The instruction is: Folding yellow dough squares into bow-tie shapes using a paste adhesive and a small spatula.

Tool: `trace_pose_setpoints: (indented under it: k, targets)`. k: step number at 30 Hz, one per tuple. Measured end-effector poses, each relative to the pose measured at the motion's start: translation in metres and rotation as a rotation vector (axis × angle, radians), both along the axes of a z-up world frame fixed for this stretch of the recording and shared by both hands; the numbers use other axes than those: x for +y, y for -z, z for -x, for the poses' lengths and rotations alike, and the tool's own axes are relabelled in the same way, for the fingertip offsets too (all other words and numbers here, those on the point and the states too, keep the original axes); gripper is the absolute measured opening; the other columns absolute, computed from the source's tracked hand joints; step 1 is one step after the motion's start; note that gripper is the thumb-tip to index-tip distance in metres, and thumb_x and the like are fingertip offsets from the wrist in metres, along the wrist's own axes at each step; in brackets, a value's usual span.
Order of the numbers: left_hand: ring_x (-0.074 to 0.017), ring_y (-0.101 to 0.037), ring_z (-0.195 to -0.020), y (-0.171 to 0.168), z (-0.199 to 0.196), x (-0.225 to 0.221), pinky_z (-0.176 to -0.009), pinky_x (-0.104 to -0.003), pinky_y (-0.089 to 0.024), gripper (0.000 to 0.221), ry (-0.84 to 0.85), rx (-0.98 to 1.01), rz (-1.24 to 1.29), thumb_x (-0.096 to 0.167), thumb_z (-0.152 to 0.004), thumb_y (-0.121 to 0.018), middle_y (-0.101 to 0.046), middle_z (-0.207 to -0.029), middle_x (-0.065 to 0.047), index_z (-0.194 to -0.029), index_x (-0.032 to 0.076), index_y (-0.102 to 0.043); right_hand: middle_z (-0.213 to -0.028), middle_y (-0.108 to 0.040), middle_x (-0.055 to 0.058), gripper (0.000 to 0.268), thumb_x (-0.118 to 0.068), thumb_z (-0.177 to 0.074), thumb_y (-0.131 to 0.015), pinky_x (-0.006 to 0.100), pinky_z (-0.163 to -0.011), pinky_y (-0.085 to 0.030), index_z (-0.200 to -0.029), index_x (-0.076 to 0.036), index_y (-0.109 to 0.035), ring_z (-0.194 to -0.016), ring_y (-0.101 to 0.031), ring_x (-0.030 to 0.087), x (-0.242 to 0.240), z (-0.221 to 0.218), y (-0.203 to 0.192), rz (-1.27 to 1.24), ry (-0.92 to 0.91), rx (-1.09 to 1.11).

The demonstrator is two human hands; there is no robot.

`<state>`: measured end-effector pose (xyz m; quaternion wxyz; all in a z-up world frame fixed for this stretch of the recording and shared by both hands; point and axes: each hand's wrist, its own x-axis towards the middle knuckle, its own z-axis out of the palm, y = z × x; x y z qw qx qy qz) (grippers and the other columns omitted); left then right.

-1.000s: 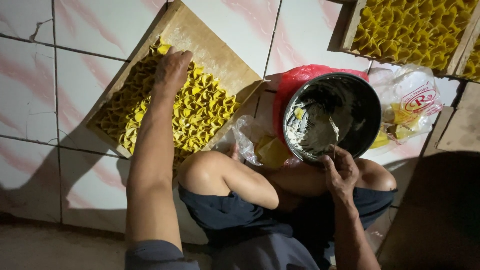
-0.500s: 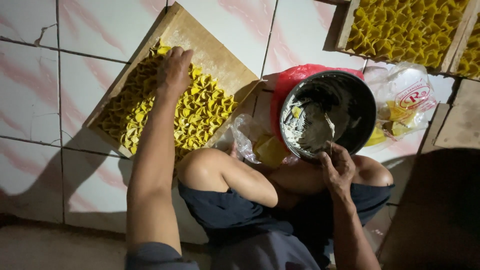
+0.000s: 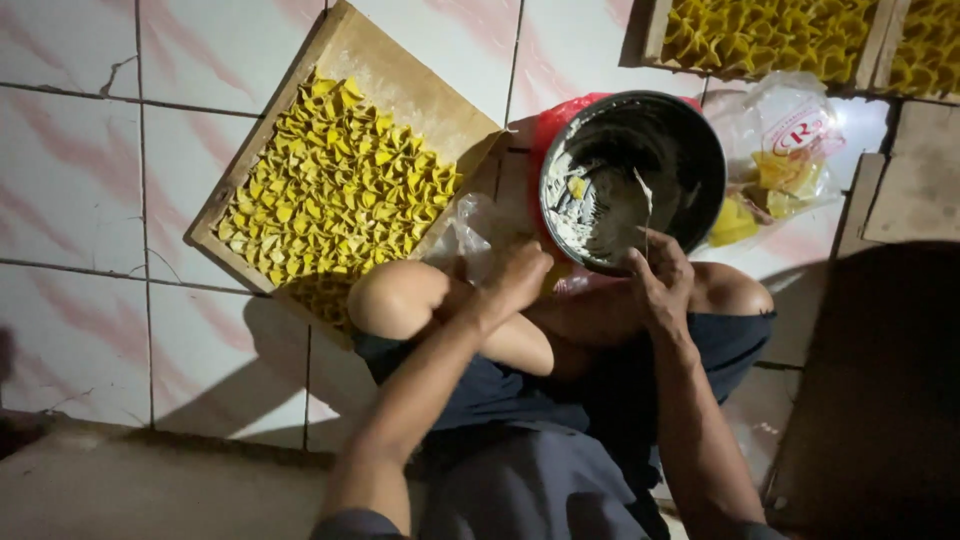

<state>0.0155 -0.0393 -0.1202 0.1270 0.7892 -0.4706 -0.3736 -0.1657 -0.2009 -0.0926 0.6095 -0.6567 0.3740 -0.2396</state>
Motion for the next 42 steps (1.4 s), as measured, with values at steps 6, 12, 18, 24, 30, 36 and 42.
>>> trace_pose_setpoints:
  k: [6,12,18,24,30,36,42]
  targets:
    - [-0.0165,-0.075,-0.078,0.04,0.073,0.005,-0.055,-0.027,-0.058,0.006,-0.172,-0.558,-0.012,0.016,-0.083,-0.071,-0.07,-0.076,-0.002,-0.077,0.017,-0.074,-0.101,-0.07,0.015,0.039,0.003,-0.095,-0.073,0.037,-0.083,-0.056,-0.133,0.003,-0.064,-0.091,-0.064,0.016,-0.003,0.002,0.014,-0.002,-0.045,-0.091]
    - [-0.0296,-0.076,-0.077,0.055,0.063,0.007,-0.057,-0.038,-0.061,0.004,-0.181,-0.306,0.055,0.003,-0.081,-0.067,-0.068,-0.076,-0.014,-0.083,0.002,-0.07,-0.089,-0.069,0.012,0.037,0.004,-0.094,-0.073,0.032,-0.074,-0.055,-0.131,0.004,-0.065,-0.082,-0.064,0.014,0.004,-0.005,0.011,-0.019,-0.051,-0.153]
    - [-0.0354,-0.071,-0.079,0.062,0.056,0.022,-0.061,-0.041,-0.06,0.009,-0.339,-0.27,0.192,0.007,-0.085,-0.067,-0.063,-0.078,-0.017,-0.079,0.004,-0.063,-0.089,-0.07,0.013,0.038,0.004,-0.095,-0.072,0.033,-0.073,-0.056,-0.132,0.004,-0.064,-0.079,-0.065,0.014,0.005,-0.003,0.012,-0.078,-0.074,-0.16]
    - [-0.024,-0.068,-0.088,0.089,0.046,0.035,-0.074,-0.037,-0.053,0.018,-0.883,0.384,0.261,0.037,-0.077,-0.072,-0.071,-0.085,-0.004,-0.084,0.02,-0.075,-0.08,-0.069,0.016,0.036,0.002,-0.096,-0.071,0.031,-0.066,-0.055,-0.131,0.006,-0.064,-0.073,-0.065,0.016,0.011,-0.009,-0.007,-0.052,-0.1,-0.147]
    - [-0.0172,-0.067,-0.07,-0.095,0.034,0.033,-0.052,-0.026,-0.055,0.025,-1.2,1.244,0.515,0.027,-0.091,-0.063,-0.067,-0.083,-0.008,-0.107,0.008,-0.066,-0.08,-0.07,0.018,0.038,0.004,-0.094,-0.07,0.032,-0.068,-0.056,-0.132,0.007,-0.062,-0.074,-0.068,0.019,0.006,-0.006,0.012,-0.099,-0.113,-0.19]
    - [-0.0067,-0.059,-0.074,-0.063,0.043,0.038,-0.056,-0.014,-0.048,0.039,-1.068,1.081,0.555,0.007,-0.081,-0.075,-0.064,-0.09,-0.002,-0.118,0.009,-0.062,-0.077,-0.067,0.014,0.036,0.004,-0.095,-0.069,0.029,-0.064,-0.053,-0.131,0.006,-0.064,-0.07,-0.063,0.015,0.007,-0.007,0.007,-0.056,-0.124,-0.172]
    - [-0.0121,-0.068,-0.074,-0.03,0.042,0.038,-0.06,-0.026,-0.059,0.032,-1.047,1.052,0.67,0.006,-0.08,-0.082,-0.071,-0.088,-0.009,-0.109,0.002,-0.068,-0.078,-0.068,0.014,0.034,0.003,-0.096,-0.069,0.029,-0.064,-0.052,-0.13,0.007,-0.064,-0.071,-0.062,0.015,0.001,-0.004,0.015,-0.03,-0.15,-0.167]
